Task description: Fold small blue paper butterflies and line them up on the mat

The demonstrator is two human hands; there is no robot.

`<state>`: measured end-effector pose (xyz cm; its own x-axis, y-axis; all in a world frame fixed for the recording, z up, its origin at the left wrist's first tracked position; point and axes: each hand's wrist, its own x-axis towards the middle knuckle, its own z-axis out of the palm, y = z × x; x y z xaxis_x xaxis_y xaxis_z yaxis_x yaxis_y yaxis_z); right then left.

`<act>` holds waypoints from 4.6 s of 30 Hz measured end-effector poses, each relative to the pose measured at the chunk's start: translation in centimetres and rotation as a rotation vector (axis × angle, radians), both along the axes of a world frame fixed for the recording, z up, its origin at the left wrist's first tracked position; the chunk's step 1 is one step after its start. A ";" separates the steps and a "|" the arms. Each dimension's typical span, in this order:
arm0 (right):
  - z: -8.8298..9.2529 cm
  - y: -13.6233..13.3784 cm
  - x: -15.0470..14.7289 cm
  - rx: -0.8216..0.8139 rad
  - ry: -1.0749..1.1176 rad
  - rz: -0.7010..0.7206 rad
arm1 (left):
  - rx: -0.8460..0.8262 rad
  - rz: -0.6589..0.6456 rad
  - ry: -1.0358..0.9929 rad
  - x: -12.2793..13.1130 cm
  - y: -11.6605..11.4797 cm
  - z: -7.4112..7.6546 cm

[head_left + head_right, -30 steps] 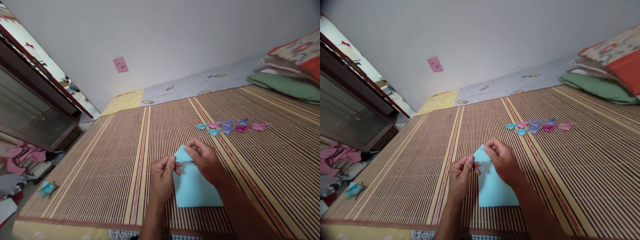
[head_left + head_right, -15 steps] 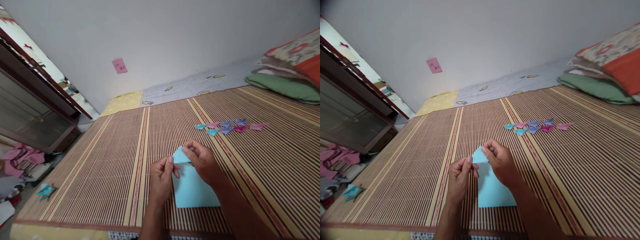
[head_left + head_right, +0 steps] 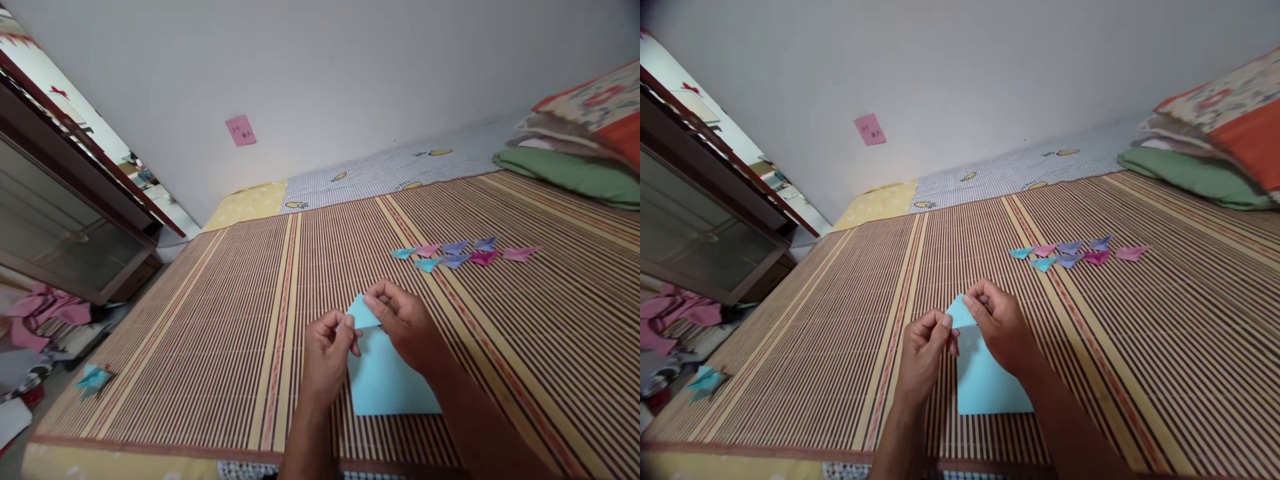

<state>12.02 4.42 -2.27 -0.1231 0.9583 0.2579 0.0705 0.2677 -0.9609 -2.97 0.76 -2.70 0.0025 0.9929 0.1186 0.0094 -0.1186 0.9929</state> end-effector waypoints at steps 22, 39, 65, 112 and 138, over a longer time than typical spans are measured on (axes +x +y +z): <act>0.0 -0.3 -0.3 -0.011 0.054 0.031 | -0.124 0.090 -0.141 1.1 -0.1 0.8; -0.3 0.0 -0.3 -0.066 0.109 0.048 | -0.096 0.116 -0.093 1.3 -0.3 0.9; 0.2 -0.2 0.5 0.040 -0.061 0.016 | -0.062 -0.078 -0.057 0.2 -0.2 1.2; -0.5 0.2 0.6 0.042 0.145 0.187 | -0.117 0.118 -0.074 -0.1 0.1 1.3; -0.6 -0.1 -0.1 -0.030 0.088 0.048 | -0.087 0.046 0.052 -0.7 0.0 1.3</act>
<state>11.89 4.34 -2.90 -0.1475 0.9592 0.2413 -0.0271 0.2400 -0.9704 -3.65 0.79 -1.39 -0.0392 0.9987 0.0329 0.0641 -0.0304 0.9975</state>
